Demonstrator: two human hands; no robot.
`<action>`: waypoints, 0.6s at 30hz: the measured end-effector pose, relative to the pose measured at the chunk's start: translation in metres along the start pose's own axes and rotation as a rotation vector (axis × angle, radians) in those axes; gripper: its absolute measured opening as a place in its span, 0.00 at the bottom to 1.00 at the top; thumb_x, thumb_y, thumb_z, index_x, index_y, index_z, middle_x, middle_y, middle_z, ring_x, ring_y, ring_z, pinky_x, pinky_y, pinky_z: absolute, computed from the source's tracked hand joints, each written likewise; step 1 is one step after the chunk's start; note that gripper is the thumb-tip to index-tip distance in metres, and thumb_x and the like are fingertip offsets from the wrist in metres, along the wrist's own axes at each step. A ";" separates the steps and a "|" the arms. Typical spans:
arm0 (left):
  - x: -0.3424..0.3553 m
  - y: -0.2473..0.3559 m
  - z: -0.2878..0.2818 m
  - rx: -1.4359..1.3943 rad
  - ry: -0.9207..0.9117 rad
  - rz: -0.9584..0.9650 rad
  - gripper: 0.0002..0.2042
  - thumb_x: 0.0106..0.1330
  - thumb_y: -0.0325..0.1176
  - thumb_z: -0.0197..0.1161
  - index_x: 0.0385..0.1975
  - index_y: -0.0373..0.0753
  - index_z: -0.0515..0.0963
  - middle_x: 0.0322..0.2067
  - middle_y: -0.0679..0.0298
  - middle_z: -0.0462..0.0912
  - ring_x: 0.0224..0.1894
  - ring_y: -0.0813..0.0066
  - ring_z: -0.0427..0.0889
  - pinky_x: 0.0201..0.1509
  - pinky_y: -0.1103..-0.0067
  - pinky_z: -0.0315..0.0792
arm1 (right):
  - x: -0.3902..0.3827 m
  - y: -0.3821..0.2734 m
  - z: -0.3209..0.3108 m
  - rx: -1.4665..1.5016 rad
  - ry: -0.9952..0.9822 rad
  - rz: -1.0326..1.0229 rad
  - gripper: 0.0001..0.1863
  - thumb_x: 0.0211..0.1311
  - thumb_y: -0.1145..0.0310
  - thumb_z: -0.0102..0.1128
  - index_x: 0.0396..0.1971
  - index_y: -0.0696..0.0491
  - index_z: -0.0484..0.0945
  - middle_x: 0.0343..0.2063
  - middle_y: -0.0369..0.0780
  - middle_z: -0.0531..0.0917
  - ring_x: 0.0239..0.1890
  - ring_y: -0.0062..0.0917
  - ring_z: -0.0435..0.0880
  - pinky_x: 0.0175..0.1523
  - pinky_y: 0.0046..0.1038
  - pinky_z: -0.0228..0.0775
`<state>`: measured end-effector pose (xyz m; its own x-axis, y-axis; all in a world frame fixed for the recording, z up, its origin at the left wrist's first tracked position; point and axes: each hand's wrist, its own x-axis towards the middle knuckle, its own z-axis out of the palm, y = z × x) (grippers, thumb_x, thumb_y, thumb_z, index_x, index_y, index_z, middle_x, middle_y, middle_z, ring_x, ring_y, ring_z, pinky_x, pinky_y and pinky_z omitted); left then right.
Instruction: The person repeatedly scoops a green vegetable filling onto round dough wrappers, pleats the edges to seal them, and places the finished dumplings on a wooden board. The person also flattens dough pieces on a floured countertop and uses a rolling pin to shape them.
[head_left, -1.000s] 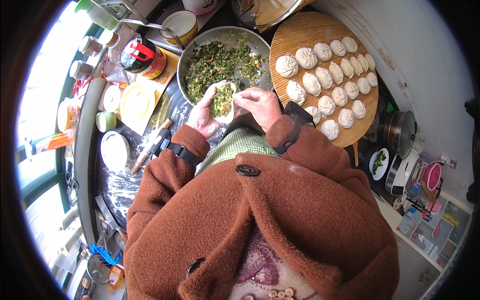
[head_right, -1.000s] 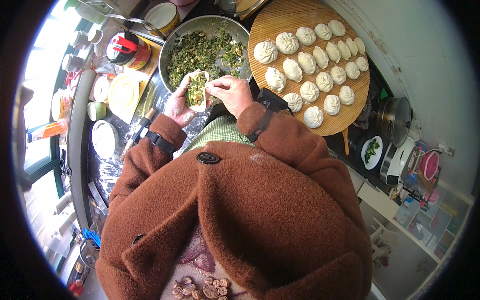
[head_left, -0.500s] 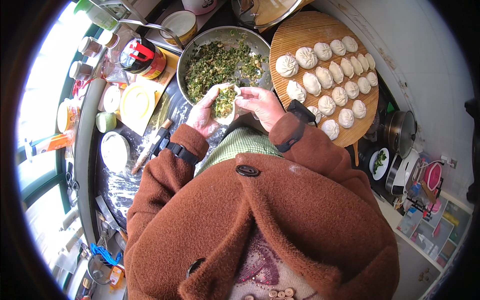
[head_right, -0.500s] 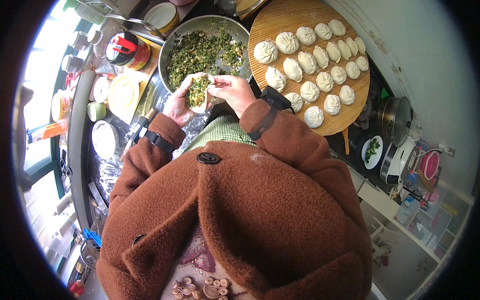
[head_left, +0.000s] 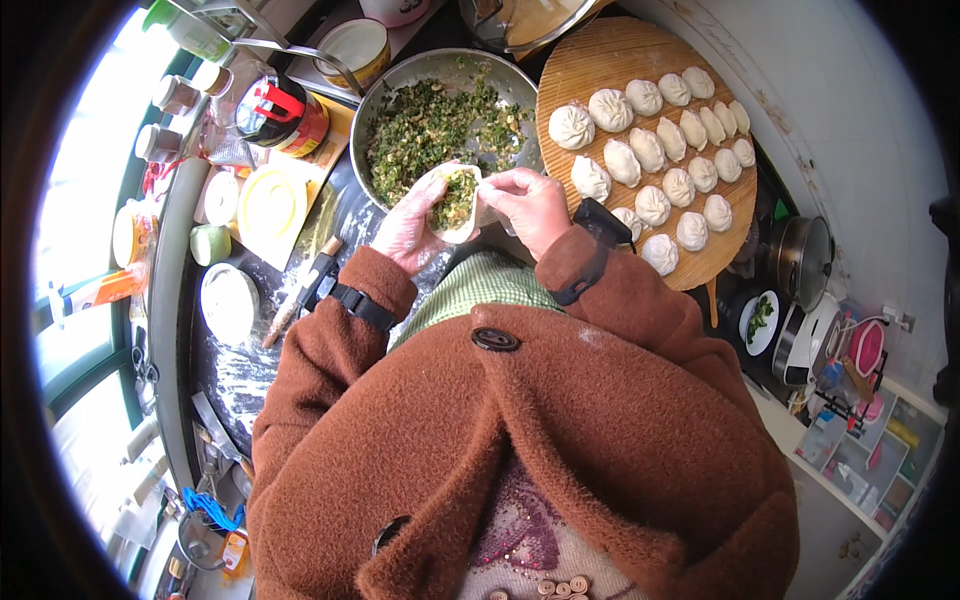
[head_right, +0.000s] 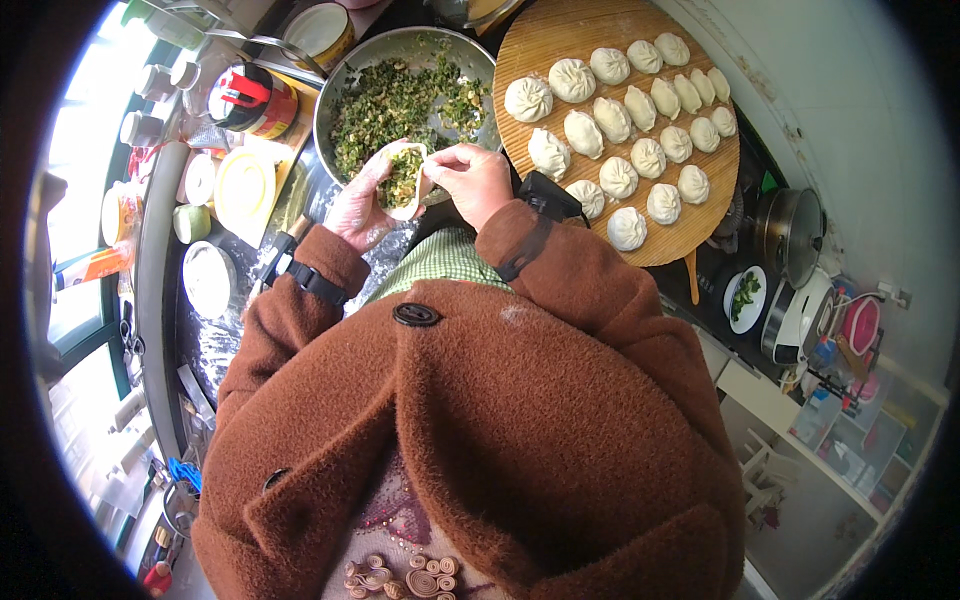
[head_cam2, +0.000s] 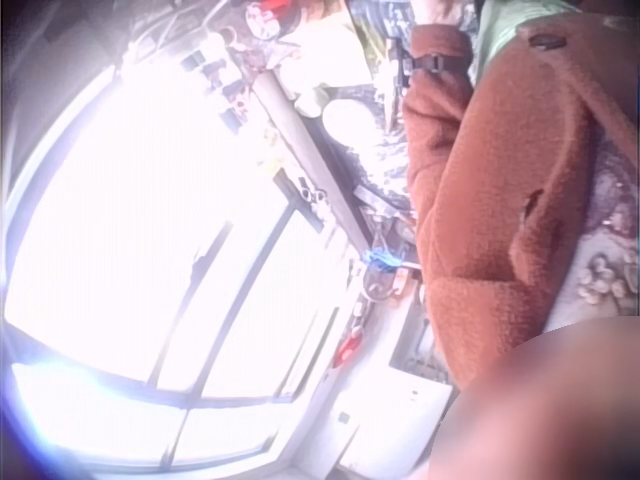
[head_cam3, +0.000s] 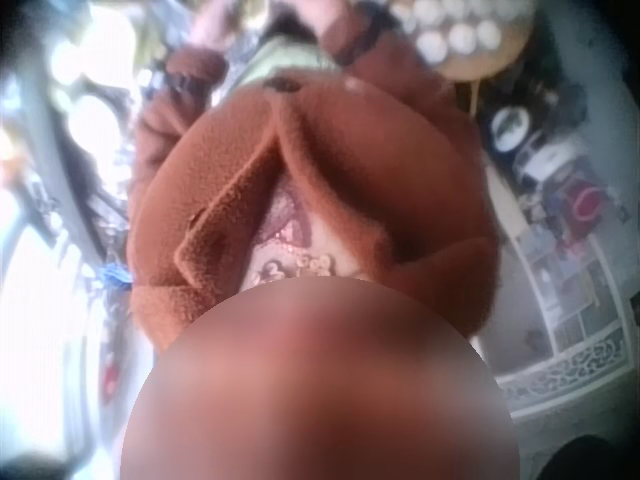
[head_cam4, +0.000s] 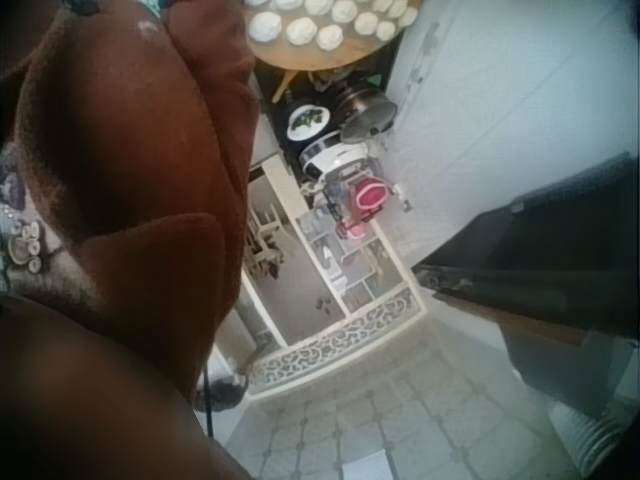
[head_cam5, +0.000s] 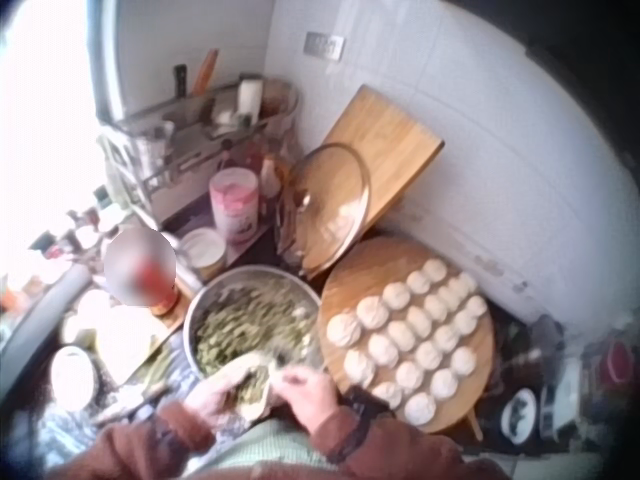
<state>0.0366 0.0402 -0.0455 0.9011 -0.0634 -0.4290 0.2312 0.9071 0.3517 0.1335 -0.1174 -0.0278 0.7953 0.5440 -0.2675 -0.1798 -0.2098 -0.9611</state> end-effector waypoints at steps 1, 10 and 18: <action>0.001 -0.001 0.000 0.022 0.002 0.004 0.17 0.68 0.35 0.55 0.56 0.42 0.68 0.48 0.60 0.76 0.47 0.68 0.79 0.44 0.61 0.79 | -0.002 -0.002 0.001 -0.153 0.028 -0.146 0.05 0.53 0.75 0.65 0.30 0.57 0.82 0.28 0.36 0.82 0.30 0.19 0.80 0.35 0.22 0.72; 0.004 -0.008 -0.007 0.055 -0.029 0.076 0.16 0.67 0.28 0.54 0.54 0.36 0.68 0.48 0.59 0.76 0.47 0.68 0.79 0.49 0.71 0.78 | 0.004 -0.002 0.000 -0.191 -0.074 -0.291 0.09 0.51 0.77 0.66 0.34 0.57 0.81 0.29 0.37 0.80 0.32 0.23 0.81 0.38 0.23 0.74; -0.002 0.000 -0.001 0.157 -0.013 -0.020 0.18 0.68 0.31 0.53 0.57 0.38 0.66 0.48 0.59 0.75 0.46 0.67 0.79 0.42 0.71 0.79 | 0.006 -0.005 -0.014 0.202 -0.212 0.224 0.15 0.54 0.76 0.65 0.43 0.63 0.78 0.37 0.40 0.83 0.36 0.19 0.81 0.43 0.20 0.74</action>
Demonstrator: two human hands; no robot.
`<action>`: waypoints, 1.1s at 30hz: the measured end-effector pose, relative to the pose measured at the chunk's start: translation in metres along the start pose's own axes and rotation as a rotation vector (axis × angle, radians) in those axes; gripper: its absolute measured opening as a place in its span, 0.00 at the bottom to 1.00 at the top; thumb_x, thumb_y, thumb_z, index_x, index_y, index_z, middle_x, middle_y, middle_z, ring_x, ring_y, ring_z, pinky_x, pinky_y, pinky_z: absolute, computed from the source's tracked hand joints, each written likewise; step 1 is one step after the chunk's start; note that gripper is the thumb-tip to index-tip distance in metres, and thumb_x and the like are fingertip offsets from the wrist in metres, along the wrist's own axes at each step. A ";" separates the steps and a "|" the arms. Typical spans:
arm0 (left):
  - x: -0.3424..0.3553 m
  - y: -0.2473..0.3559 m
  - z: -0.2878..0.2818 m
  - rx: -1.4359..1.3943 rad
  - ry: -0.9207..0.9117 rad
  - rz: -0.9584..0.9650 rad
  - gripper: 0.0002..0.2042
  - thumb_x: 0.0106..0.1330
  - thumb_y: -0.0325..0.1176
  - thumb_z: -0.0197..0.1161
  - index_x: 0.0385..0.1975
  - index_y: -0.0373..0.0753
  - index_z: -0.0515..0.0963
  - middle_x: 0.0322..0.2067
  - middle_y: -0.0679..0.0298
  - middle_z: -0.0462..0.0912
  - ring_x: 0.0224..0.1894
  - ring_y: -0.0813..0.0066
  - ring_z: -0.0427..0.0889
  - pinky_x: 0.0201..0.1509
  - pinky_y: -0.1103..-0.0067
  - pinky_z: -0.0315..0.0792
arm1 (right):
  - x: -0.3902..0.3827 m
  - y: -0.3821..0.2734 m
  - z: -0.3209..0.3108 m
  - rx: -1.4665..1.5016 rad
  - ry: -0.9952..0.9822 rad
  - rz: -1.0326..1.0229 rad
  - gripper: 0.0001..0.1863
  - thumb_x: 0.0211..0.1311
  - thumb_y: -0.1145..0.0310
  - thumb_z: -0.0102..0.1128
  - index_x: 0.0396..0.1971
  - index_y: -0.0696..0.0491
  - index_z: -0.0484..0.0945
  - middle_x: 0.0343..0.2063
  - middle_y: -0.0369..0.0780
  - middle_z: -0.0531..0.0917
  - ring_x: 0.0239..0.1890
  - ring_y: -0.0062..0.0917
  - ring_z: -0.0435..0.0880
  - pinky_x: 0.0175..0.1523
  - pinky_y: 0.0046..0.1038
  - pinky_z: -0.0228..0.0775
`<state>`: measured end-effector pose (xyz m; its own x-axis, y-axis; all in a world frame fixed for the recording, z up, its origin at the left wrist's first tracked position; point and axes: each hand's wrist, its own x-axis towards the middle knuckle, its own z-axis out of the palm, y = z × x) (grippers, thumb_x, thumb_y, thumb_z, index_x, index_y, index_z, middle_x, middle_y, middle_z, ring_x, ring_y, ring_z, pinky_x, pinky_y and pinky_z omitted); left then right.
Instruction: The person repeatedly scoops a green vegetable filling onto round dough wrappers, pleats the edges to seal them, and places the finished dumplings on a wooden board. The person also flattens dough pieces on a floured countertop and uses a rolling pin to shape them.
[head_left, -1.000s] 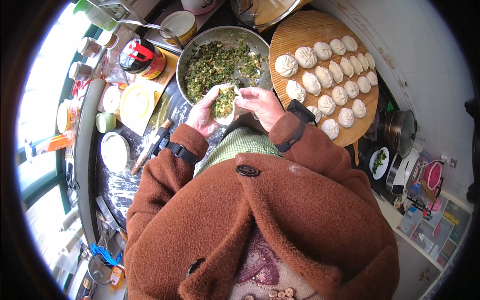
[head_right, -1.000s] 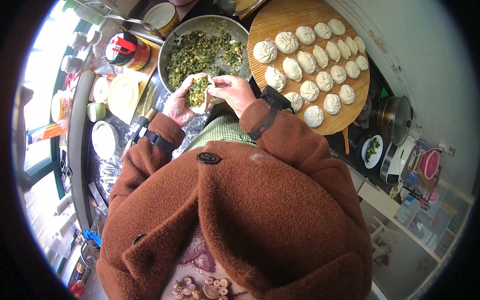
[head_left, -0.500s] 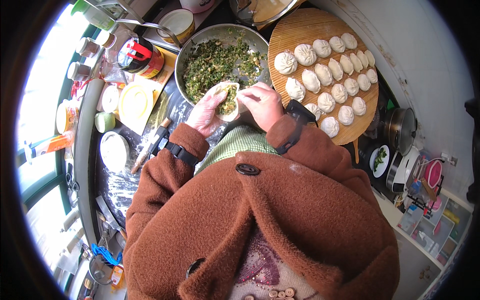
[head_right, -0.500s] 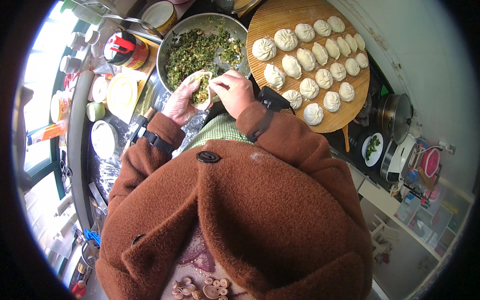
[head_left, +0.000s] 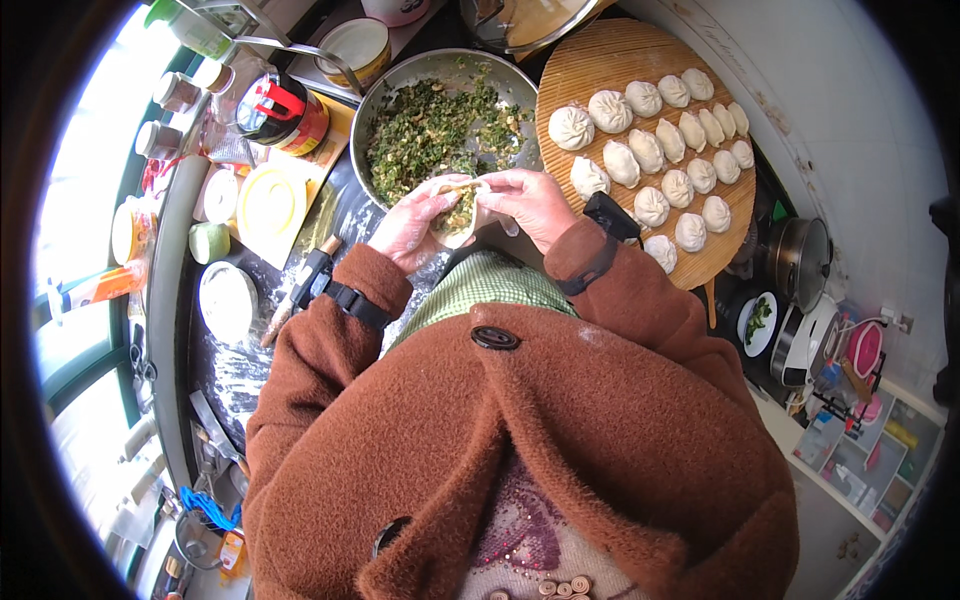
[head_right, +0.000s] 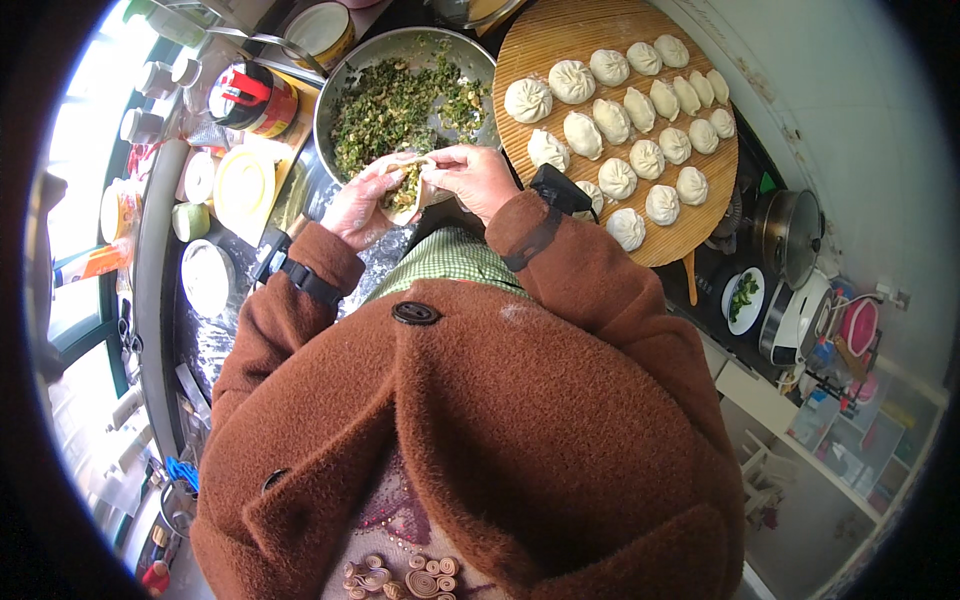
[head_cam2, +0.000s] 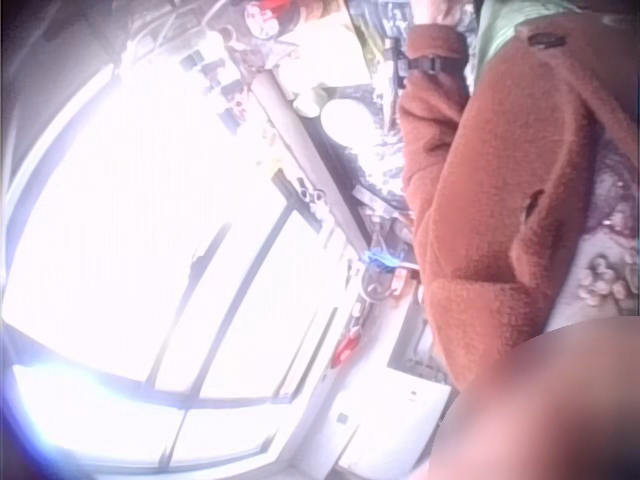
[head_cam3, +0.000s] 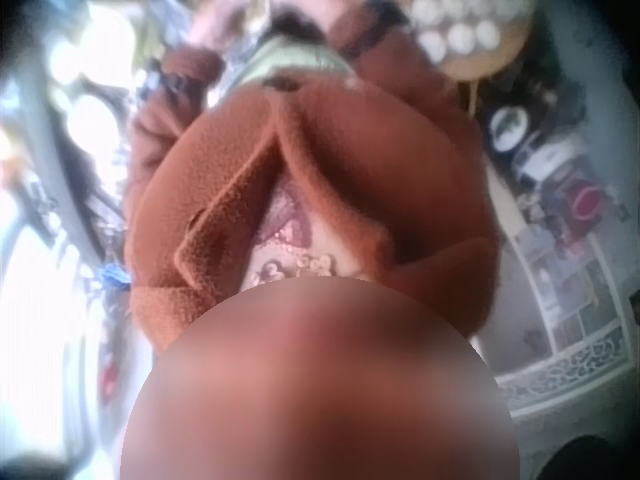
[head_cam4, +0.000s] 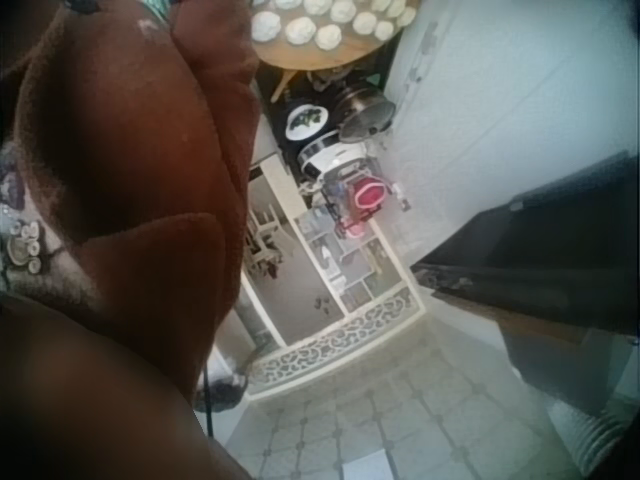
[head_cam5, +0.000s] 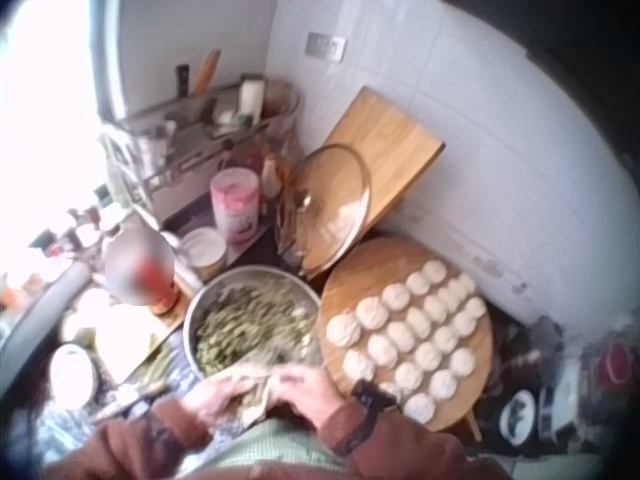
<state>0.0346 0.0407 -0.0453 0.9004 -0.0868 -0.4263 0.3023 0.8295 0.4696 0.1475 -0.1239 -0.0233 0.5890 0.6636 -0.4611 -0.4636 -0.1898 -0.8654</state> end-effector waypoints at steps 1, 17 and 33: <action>-0.001 0.001 0.001 -0.016 0.020 -0.016 0.18 0.68 0.31 0.54 0.57 0.38 0.66 0.48 0.59 0.75 0.46 0.67 0.79 0.41 0.71 0.79 | -0.001 0.000 0.000 0.023 0.000 0.027 0.14 0.54 0.76 0.64 0.42 0.64 0.79 0.37 0.40 0.83 0.36 0.19 0.81 0.43 0.20 0.74; 0.008 -0.010 0.012 0.199 0.242 0.089 0.14 0.67 0.24 0.52 0.51 0.33 0.74 0.42 0.63 0.80 0.38 0.78 0.79 0.42 0.79 0.75 | -0.007 0.005 0.016 -0.731 0.124 -0.698 0.06 0.51 0.77 0.65 0.31 0.58 0.81 0.31 0.38 0.78 0.33 0.24 0.80 0.37 0.23 0.73; 0.001 0.018 0.011 0.179 0.131 -0.030 0.20 0.68 0.32 0.51 0.60 0.36 0.65 0.49 0.59 0.77 0.50 0.71 0.78 0.52 0.71 0.75 | -0.004 0.013 0.005 -0.226 0.175 -0.202 0.09 0.54 0.73 0.65 0.34 0.60 0.82 0.28 0.37 0.83 0.30 0.17 0.80 0.38 0.20 0.73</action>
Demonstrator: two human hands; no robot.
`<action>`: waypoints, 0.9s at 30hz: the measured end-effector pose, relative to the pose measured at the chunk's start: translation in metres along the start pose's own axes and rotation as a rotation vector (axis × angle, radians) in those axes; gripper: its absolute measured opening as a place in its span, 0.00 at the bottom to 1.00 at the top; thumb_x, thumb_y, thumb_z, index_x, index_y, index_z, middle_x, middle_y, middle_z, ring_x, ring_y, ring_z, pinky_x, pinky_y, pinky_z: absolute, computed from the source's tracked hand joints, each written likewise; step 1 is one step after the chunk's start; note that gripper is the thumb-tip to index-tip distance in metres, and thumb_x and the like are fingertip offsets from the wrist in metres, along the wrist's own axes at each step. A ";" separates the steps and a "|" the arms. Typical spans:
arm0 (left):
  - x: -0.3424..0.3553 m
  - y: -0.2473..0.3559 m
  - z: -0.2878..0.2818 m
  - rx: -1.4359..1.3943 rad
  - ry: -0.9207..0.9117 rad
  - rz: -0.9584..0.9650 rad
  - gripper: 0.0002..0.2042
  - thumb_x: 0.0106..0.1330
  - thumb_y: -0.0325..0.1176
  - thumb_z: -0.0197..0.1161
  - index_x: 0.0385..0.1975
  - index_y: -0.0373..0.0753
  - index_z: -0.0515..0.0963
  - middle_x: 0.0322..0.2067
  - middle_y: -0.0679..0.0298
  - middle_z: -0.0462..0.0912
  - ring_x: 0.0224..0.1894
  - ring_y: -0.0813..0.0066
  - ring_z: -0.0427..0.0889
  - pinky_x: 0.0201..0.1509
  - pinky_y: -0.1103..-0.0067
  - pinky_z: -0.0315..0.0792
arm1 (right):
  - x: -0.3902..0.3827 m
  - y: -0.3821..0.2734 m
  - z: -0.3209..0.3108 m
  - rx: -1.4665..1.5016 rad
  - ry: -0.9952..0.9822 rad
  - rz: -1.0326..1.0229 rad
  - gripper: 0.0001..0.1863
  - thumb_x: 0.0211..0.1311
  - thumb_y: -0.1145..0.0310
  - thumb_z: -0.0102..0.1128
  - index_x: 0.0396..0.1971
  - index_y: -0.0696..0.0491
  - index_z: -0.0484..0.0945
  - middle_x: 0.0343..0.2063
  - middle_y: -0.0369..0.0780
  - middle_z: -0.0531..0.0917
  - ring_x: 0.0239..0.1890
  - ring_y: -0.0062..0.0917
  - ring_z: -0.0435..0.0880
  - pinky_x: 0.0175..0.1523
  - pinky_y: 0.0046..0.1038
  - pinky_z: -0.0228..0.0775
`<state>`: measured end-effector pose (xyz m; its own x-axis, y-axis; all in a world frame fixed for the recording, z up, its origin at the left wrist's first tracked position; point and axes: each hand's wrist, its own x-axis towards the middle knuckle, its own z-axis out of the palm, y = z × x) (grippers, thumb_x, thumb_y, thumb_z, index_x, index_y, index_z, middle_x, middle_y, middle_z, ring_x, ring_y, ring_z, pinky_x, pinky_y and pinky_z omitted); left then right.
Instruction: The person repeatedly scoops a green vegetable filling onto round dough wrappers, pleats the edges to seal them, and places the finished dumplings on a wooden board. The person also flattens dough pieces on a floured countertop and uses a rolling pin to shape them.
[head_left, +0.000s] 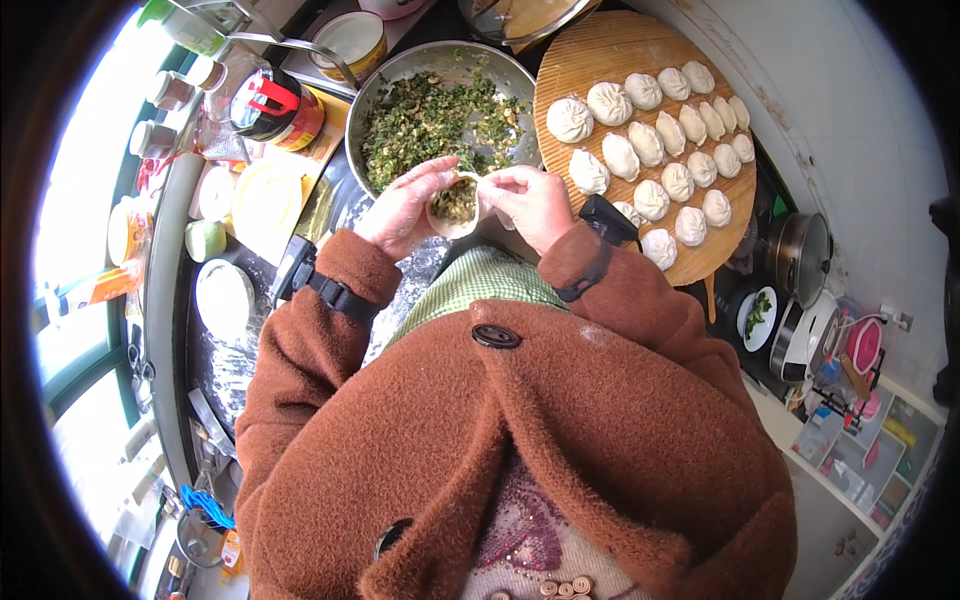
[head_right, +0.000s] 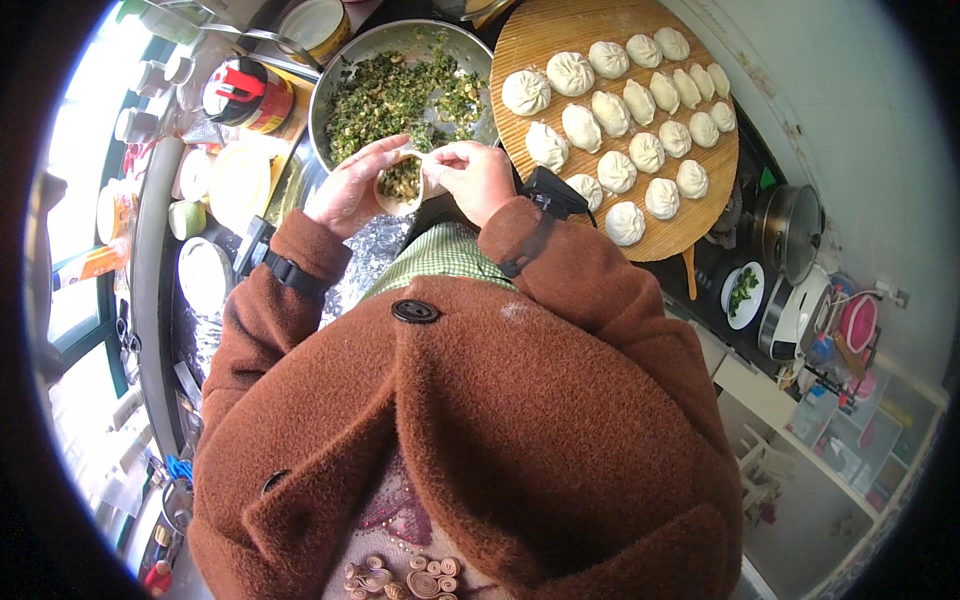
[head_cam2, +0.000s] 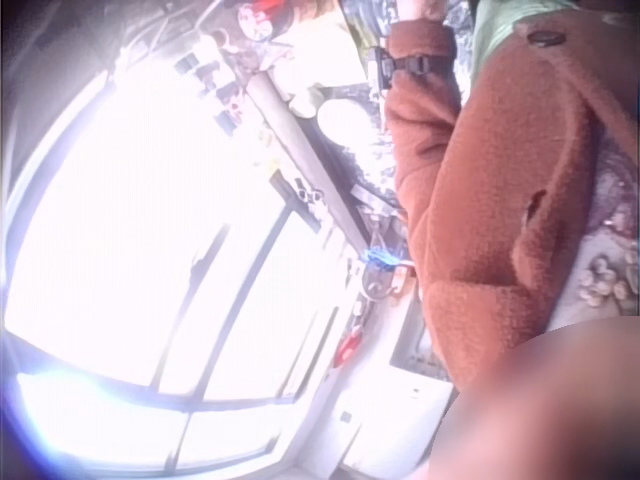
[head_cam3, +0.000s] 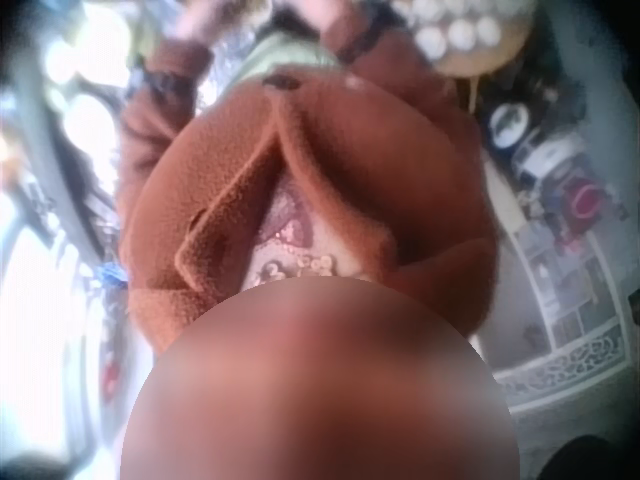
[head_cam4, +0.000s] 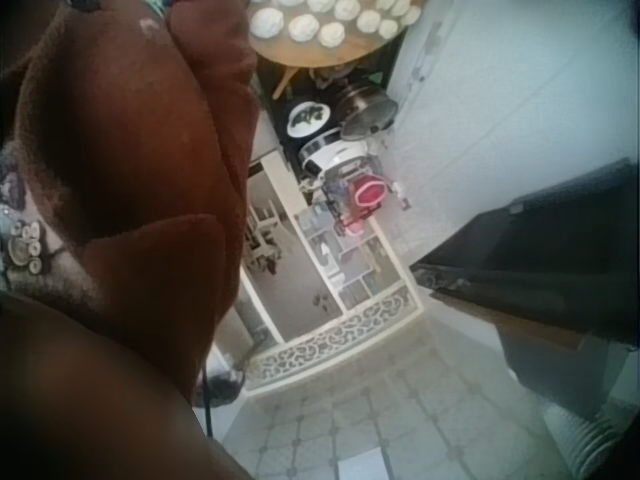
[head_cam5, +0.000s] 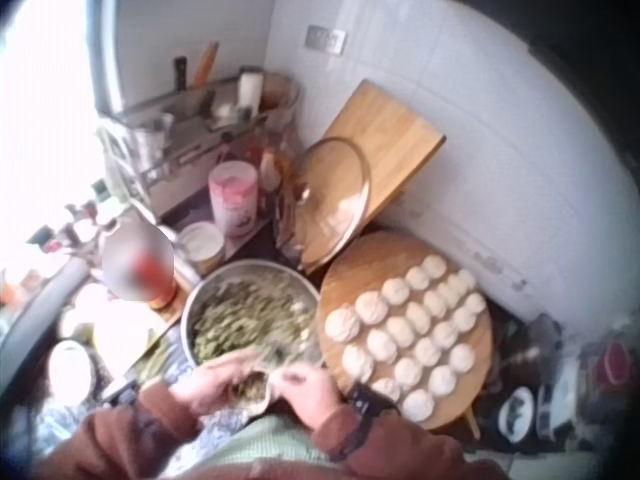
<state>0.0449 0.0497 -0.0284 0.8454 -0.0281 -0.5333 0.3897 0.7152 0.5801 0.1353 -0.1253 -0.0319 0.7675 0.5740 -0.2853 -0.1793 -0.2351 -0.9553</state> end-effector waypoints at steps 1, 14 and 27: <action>-0.001 0.000 -0.001 -0.033 -0.054 0.048 0.21 0.69 0.37 0.51 0.59 0.34 0.65 0.51 0.59 0.76 0.51 0.70 0.77 0.55 0.70 0.73 | -0.001 -0.002 -0.001 0.075 0.009 0.060 0.09 0.55 0.73 0.65 0.34 0.61 0.81 0.28 0.37 0.84 0.30 0.17 0.81 0.38 0.20 0.74; -0.005 -0.043 0.014 -0.414 -0.017 0.141 0.21 0.67 0.37 0.56 0.58 0.40 0.64 0.47 0.59 0.74 0.48 0.64 0.78 0.50 0.64 0.77 | -0.014 0.001 0.014 0.158 0.101 0.056 0.07 0.55 0.74 0.64 0.31 0.62 0.80 0.26 0.38 0.83 0.28 0.17 0.81 0.35 0.19 0.74; -0.006 -0.033 0.016 -0.040 0.113 0.080 0.11 0.69 0.29 0.49 0.49 0.37 0.71 0.40 0.61 0.78 0.39 0.71 0.80 0.42 0.72 0.79 | -0.014 -0.014 0.011 -0.343 0.007 -0.405 0.09 0.51 0.73 0.64 0.34 0.54 0.80 0.32 0.37 0.76 0.28 0.22 0.78 0.34 0.24 0.74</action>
<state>0.0329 0.0147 -0.0348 0.8257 0.1076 -0.5538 0.3058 0.7395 0.5997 0.1201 -0.1216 -0.0150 0.7380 0.6669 0.1032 0.3433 -0.2393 -0.9083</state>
